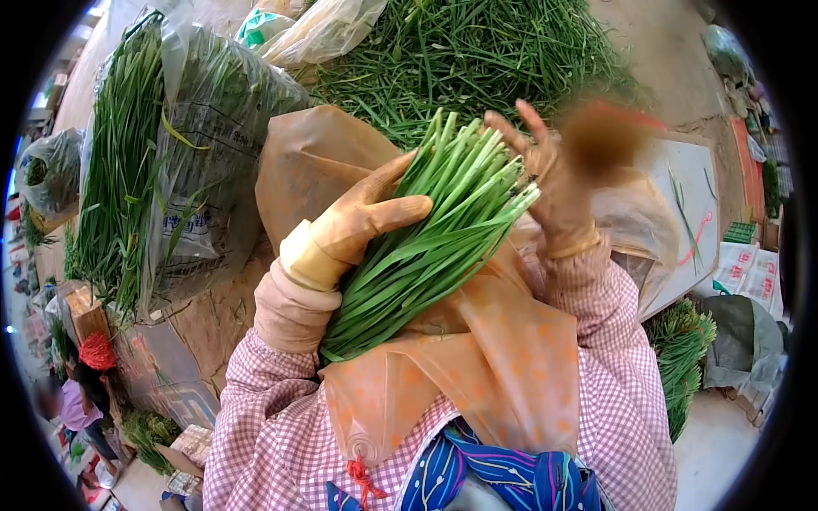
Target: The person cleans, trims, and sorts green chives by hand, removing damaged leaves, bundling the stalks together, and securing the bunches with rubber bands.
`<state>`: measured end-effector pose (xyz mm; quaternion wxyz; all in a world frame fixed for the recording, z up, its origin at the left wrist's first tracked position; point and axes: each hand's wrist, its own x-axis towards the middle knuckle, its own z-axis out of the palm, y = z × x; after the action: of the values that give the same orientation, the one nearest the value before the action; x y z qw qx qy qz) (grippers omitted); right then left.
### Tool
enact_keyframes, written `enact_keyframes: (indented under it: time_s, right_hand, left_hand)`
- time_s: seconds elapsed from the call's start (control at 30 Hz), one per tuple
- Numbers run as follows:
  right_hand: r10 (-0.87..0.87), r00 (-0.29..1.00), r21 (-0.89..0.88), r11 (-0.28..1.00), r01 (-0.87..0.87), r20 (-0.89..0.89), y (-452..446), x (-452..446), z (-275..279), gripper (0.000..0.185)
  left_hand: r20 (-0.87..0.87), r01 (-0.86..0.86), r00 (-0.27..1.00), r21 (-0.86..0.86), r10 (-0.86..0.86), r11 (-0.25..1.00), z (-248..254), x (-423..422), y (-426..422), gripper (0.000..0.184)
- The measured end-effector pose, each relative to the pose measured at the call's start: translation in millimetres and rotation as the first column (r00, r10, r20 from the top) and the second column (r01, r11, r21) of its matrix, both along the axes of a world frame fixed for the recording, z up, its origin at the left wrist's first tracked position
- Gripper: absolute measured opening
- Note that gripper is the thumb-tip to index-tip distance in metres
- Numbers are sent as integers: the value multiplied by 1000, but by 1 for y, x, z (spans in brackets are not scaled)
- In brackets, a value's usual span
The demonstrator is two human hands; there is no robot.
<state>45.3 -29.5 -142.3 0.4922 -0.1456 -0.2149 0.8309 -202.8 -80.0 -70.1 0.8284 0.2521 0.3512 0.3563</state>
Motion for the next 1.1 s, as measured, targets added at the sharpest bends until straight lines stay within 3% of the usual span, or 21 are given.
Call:
enact_keyframes:
  time_s: [0.03, 0.1, 0.13, 0.17, 0.2, 0.23, 0.3, 0.33, 0.4, 0.47, 0.57, 0.63, 0.67, 0.73, 0.87, 0.93, 1.0, 1.07, 1.1]
  right_hand:
    - [-10, 1000, 24, 1000, 9, 26, -15, 3, 2, 79]
    - [-17, 959, -308, 948, -73, -281, -52, -14, 30, 80]
    - [-25, 959, -302, 951, -64, -281, -61, -24, 39, 80]
    - [-61, 993, -234, 972, 35, -105, -69, -35, 47, 78]
    - [-112, 991, -149, 981, 121, 69, -72, -45, 53, 77]
    - [-122, 991, -143, 981, 129, 61, -69, -53, 59, 77]
    - [-179, 950, -65, 977, 201, 258, -60, -66, 67, 62]
    - [-179, 952, -58, 978, 199, 249, -53, -72, 66, 62]
    - [-168, 943, -121, 970, 210, 286, -40, -81, 59, 47]
    - [-191, 951, -145, 962, 230, 242, -38, -84, 53, 38]
    - [-124, 970, -115, 982, 150, 209, -44, -71, 47, 42]
    - [-114, 965, -102, 985, 142, 237, -49, -59, 43, 43]
    - [-93, 961, -86, 989, 119, 261, -51, -53, 42, 43]
    - [-91, 954, -89, 989, 121, 285, -55, -47, 41, 45]
    - [-88, 988, -87, 991, 99, 124, -59, -43, 45, 51]
    - [-68, 943, -39, 996, 85, 326, -55, -42, 51, 62]
    - [-60, 940, -7, 998, 66, 337, -45, -39, 55, 53]
    - [-76, 820, 181, 983, -34, 567, -18, -19, 58, 54]
    - [-144, 820, 265, 964, -9, 554, 1, -6, 60, 56]
  left_hand:
    - [109, 10, 994, 2, -10, 1000, 1, -1, 1, 75]
    - [86, 15, 996, 39, -19, 999, 1, -2, 2, 75]
    - [57, 17, 998, 70, -21, 997, 1, 0, 1, 75]
    - [24, -28, 999, 57, 27, 998, 4, 5, -3, 76]
    - [-113, -42, 992, 109, 54, 993, 2, 8, -5, 78]
    - [-320, 25, 945, 268, 64, 963, -5, 7, -5, 80]
    - [-675, 199, 704, 484, 220, 852, -7, 5, -10, 85]
    - [-679, 201, 698, 490, 227, 848, -2, 5, -9, 85]
    - [-829, 351, 511, 444, 229, 825, 8, 2, -7, 86]
    - [-648, 211, 757, 363, 84, 908, 4, -9, 2, 84]
    - [-649, 212, 759, 314, 46, 926, 2, -8, 0, 78]
    - [-324, 60, 946, 159, -5, 985, -3, 1, -2, 69]
    - [-315, 70, 949, 160, -16, 985, -6, 4, -3, 69]
    - [-3, -51, 999, -60, 51, 997, -13, 6, -4, 61]
    - [79, -59, 995, -109, 67, 992, -4, 5, -6, 60]
    - [84, -28, 996, -55, 33, 998, 5, 9, -7, 60]
    - [64, -34, 997, -77, 39, 996, 10, 9, -10, 61]
    - [128, -24, 991, -73, 34, 997, 7, 9, -7, 63]
    - [111, 14, 994, -43, -9, 999, 0, 6, -5, 64]
